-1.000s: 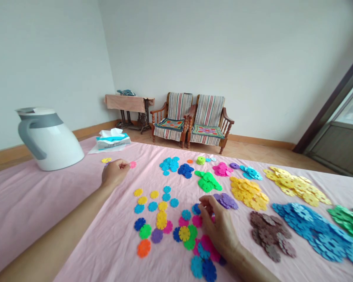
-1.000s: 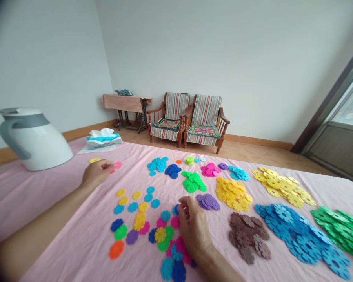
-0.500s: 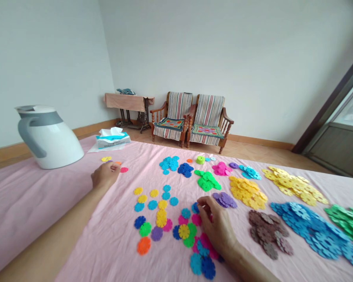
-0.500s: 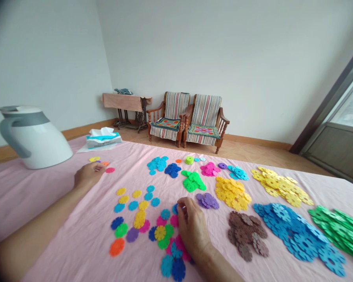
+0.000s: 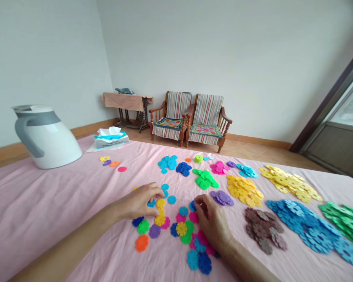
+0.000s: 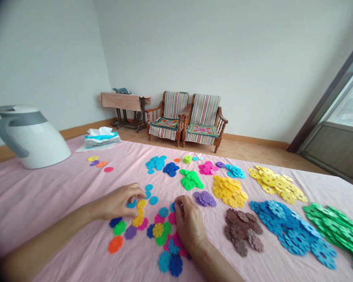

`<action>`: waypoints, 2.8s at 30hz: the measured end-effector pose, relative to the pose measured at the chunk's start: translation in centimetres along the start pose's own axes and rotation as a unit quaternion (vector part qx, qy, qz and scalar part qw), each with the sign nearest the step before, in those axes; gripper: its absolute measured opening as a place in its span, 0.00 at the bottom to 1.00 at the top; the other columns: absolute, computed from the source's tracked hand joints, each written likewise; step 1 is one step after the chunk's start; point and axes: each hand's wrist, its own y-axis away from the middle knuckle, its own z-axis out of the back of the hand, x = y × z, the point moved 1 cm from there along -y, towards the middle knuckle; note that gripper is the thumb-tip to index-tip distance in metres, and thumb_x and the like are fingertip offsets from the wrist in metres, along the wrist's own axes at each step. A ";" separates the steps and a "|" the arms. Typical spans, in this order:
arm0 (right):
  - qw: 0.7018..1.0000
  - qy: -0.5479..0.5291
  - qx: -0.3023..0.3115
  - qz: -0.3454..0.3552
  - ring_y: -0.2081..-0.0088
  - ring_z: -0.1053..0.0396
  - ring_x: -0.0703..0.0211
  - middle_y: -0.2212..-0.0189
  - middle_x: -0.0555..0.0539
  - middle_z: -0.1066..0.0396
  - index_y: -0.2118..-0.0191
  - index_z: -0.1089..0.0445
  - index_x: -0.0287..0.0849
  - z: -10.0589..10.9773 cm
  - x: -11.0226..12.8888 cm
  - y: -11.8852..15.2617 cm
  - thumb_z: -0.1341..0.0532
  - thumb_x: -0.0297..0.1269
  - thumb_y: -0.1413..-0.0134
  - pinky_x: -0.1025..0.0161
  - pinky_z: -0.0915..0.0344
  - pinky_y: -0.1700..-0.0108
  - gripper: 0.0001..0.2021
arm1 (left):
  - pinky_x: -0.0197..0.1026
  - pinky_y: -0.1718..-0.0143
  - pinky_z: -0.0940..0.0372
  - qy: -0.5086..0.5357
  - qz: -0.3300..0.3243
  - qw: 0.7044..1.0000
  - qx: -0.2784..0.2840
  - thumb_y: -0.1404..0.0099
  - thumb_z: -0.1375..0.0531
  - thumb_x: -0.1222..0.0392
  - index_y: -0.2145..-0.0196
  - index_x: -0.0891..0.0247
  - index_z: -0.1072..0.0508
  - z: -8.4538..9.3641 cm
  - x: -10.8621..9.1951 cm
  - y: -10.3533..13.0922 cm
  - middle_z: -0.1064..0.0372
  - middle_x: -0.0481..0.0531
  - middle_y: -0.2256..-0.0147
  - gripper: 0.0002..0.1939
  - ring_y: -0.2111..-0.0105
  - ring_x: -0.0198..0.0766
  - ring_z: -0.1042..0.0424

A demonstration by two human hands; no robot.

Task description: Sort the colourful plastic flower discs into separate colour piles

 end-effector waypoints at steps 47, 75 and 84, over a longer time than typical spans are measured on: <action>0.983 0.024 0.166 0.069 0.60 0.38 0.56 0.65 0.49 0.34 0.63 0.28 0.48 0.3 3.6 1.4 0.37 0.33 0.54 0.59 0.44 0.57 0.09 | 0.33 0.76 0.44 -0.005 0.125 0.961 -0.246 0.40 0.48 0.56 0.72 0.64 0.26 -0.7 4.6 -0.4 0.33 0.45 0.80 0.13 0.79 0.33 0.36; 0.992 -0.077 0.080 -0.068 0.72 0.38 0.64 0.75 0.52 0.33 0.73 0.32 0.41 -0.5 2.2 0.9 0.41 0.28 0.54 0.68 0.44 0.70 0.03 | 0.33 0.75 0.39 0.105 0.082 0.979 -0.156 0.43 0.45 0.59 0.72 0.64 0.26 -1.0 2.8 -0.7 0.32 0.49 0.73 0.09 0.75 0.33 0.33; 0.991 -0.093 0.051 -0.087 0.75 0.38 0.64 0.77 0.52 0.32 0.71 0.31 0.41 -0.2 2.1 0.4 0.43 0.30 0.52 0.68 0.44 0.72 0.03 | 0.34 0.68 0.35 0.166 0.066 0.974 -0.141 0.42 0.43 0.60 0.64 0.64 0.25 -3.5 -1.4 -0.6 0.25 0.51 0.69 0.10 0.69 0.36 0.27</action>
